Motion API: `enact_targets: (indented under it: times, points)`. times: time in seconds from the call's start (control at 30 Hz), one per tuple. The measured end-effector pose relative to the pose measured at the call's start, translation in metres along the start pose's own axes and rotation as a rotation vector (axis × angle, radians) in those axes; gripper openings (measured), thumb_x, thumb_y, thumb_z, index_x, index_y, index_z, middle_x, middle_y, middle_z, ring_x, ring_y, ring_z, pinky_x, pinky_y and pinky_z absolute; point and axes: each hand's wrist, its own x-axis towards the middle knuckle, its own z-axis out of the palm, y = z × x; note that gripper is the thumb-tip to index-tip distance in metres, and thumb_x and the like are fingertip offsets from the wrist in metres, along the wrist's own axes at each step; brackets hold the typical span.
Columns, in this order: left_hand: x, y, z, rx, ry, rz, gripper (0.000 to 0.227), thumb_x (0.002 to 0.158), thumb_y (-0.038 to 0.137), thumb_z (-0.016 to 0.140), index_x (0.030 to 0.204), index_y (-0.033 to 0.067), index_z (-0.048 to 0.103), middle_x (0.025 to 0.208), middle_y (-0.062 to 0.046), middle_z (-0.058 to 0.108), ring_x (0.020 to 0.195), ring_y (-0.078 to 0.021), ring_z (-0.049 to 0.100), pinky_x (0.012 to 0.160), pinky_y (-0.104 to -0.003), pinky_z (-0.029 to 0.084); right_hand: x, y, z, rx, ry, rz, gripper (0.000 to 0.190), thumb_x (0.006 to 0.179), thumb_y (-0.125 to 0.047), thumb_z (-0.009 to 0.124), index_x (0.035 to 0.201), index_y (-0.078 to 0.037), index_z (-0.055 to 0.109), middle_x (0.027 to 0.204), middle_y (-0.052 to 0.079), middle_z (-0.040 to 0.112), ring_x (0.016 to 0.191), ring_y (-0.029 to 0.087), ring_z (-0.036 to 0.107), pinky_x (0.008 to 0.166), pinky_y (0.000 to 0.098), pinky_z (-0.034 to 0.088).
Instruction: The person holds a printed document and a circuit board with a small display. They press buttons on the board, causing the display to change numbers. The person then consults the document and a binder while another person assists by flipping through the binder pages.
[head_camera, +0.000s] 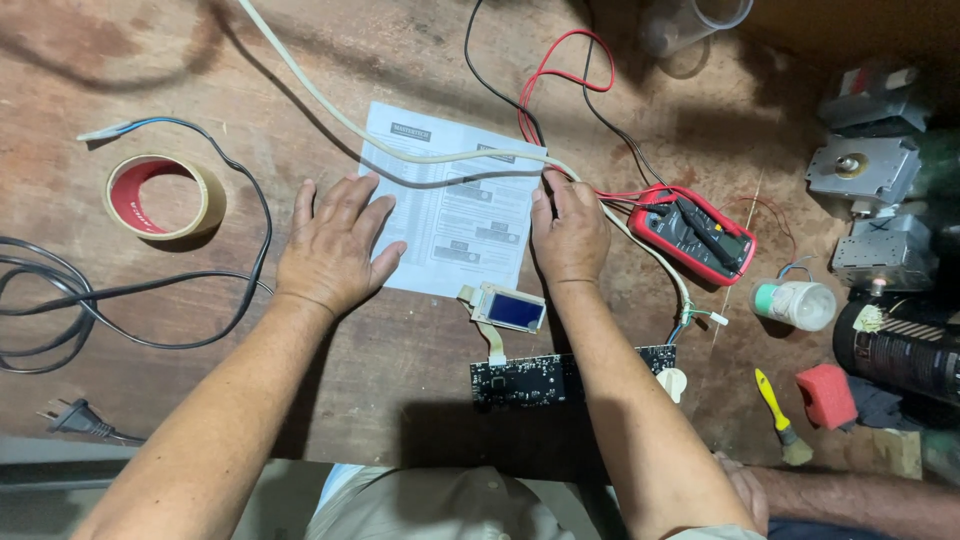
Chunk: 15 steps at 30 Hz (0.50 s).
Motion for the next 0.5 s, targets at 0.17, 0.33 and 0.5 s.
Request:
enact_targets:
  times: [0.17,0.33,0.5]
  points:
    - [-0.0005,0.0004,0.0001,0.009,0.019,0.005,0.072,0.113,0.072,0.055,0.168,0.0263,0.062,0.181,-0.007,0.053,0.173,-0.0287,0.043,0.143,-0.068,0.022,-0.0014,0.0017,0.0029,-0.002,-0.005,0.013,0.034,0.112,-0.047,0.079,0.145,-0.039,0.082,0.112,0.002,0.075,0.107,0.032,0.082,0.092,0.0496,0.068]
    - [0.0005,0.0005,-0.0009,0.005,0.023,0.009,0.072,0.112,0.072,0.056,0.168,0.0263,0.061,0.181,-0.007,0.053,0.173,-0.0289,0.043,0.143,-0.068,0.023,0.0002,-0.0007,-0.0012,0.012,-0.013,0.014,0.034,0.113,-0.046,0.079,0.145,-0.037,0.082,0.112,0.003,0.075,0.107,0.033,0.082,0.092,0.0515,0.068]
    - [0.0003,0.0004,-0.0016,0.005,0.028,0.009,0.071,0.113,0.071,0.056,0.168,0.0257,0.062,0.181,-0.007,0.053,0.172,-0.029,0.043,0.143,-0.068,0.022,0.0005,-0.0006,-0.0015,0.016,-0.015,0.018,0.034,0.112,-0.045,0.08,0.145,-0.039,0.082,0.112,0.002,0.075,0.107,0.032,0.082,0.092,0.0503,0.068]
